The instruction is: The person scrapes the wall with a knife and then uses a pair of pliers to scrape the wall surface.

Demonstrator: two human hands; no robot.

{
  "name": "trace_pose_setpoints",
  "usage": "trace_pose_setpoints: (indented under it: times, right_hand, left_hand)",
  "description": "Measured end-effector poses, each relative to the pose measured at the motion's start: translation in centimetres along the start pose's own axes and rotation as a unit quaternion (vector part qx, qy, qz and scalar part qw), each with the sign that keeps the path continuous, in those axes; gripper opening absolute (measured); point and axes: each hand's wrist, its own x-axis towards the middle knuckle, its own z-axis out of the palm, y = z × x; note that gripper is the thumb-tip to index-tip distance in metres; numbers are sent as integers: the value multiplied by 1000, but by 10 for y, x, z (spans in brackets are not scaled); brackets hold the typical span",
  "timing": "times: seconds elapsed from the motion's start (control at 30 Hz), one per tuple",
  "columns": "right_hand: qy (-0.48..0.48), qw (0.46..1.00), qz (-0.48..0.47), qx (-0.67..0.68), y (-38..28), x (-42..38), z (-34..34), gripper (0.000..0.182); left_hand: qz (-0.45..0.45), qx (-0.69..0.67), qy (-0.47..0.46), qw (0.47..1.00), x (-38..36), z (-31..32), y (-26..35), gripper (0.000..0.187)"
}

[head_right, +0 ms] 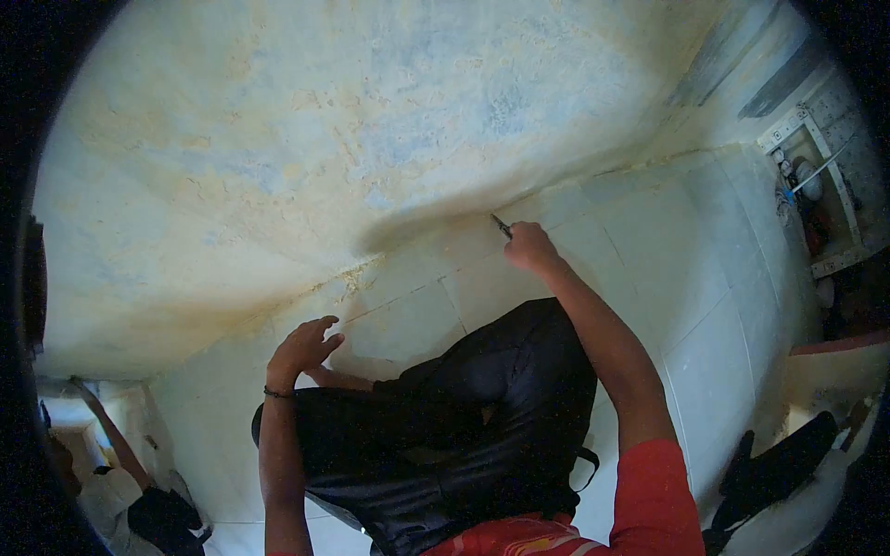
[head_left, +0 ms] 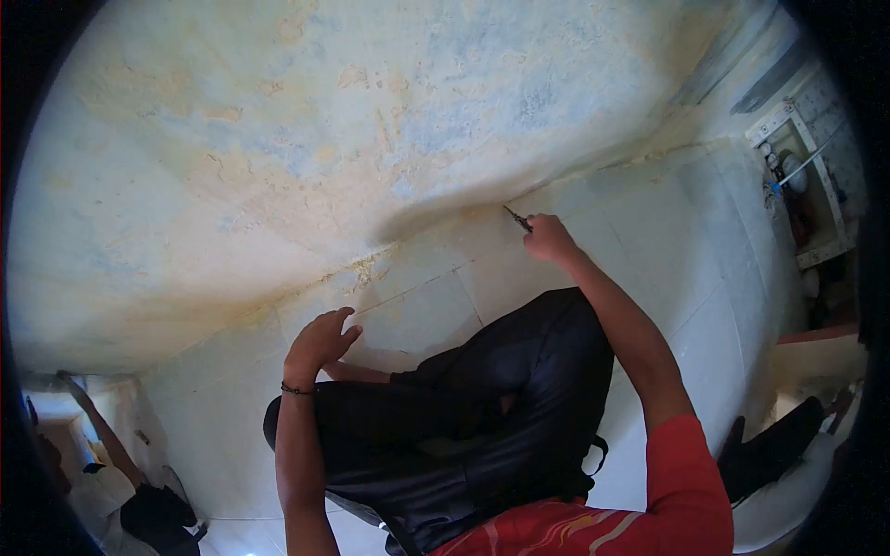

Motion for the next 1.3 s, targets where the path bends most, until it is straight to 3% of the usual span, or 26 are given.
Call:
trace_pose_setpoints:
  times: [0.07,0.13,0.27,0.37,0.43,0.67,0.77,0.83,0.87,1.03,1.2,1.3]
  right_hand:
    - [18,1000,-22,10,14,5,-3,23]
    - [39,996,73,19,21,9,-6,25]
    - [42,993,113,-7,25,7,0,26]
    - [62,995,76,-7,15,6,12,27]
    - [-10,998,-8,-60,3,2,8,28]
    - [-14,996,-50,-68,0,-6,2,34]
    - [-48,994,-102,-5,-14,-11,1,24]
    - [-84,976,-202,-11,-28,-10,10,32]
    - [-84,976,-203,-8,-31,-10,11,32]
    - [-52,992,-118,-10,-13,4,5,49]
    - [-14,998,-53,-36,3,4,-3,49]
    - [-16,998,2,-57,-6,-2,-15,39]
  left_hand:
    - [5,-3,6,1000,0,0,-2,45]
    - [8,-10,10,1000,-2,-1,-1,45]
    - [3,-17,8,1000,1,2,-3,45]
    - [14,-12,14,1000,2,2,-3,45]
    - [14,-6,9,1000,1,0,0,45]
    - [20,3,10,1000,2,2,-2,45]
    - [10,-1,5,1000,1,1,1,45]
    - [3,-5,4,1000,-1,0,2,45]
    - [2,-4,0,1000,-2,0,3,45]
    - [16,-11,13,1000,0,3,-8,45]
    - [47,-9,44,998,0,4,-7,46]
    - [21,-18,20,999,-3,-2,-2,46]
